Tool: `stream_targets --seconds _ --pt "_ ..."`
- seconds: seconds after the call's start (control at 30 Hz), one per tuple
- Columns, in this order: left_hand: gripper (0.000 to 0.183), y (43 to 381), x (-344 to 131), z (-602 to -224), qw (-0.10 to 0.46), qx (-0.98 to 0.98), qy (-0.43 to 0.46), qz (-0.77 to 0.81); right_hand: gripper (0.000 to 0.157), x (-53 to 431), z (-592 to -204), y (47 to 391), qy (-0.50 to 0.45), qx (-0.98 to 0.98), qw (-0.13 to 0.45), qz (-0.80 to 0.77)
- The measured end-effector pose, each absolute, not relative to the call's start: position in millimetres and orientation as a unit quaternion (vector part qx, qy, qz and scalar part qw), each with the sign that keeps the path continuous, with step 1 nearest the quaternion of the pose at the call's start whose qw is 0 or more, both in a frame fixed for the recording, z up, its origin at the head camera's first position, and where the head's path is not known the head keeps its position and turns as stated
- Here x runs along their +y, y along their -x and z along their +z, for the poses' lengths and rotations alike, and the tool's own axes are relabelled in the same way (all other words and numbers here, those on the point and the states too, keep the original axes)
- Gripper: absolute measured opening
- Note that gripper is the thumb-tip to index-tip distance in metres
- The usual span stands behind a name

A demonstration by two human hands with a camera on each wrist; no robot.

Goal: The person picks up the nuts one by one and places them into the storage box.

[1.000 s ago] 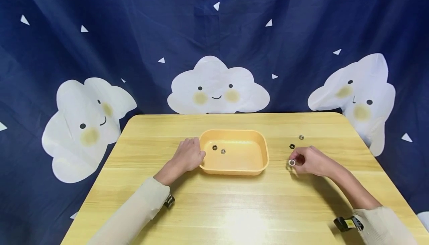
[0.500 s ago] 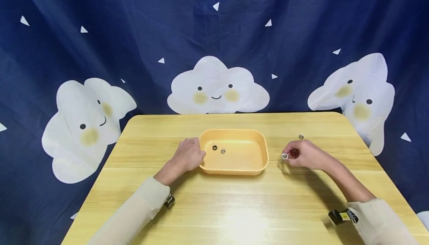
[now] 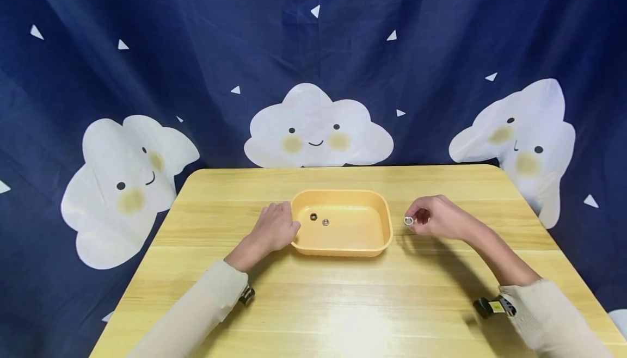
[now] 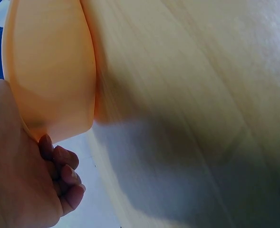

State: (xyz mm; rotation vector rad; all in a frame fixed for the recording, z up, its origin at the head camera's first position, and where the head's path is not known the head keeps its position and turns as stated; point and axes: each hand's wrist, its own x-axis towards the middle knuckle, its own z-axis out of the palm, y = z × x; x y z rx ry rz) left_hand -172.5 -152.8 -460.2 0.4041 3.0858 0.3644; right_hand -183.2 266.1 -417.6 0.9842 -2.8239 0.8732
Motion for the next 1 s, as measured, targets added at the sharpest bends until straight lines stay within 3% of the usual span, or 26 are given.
stream_targets --seconds 1.0 --pt "0.024 173 -152 -461 0.011 0.988 -0.127 0.092 0.010 217 -405 206 -0.317 -0.900 -0.031 0.298"
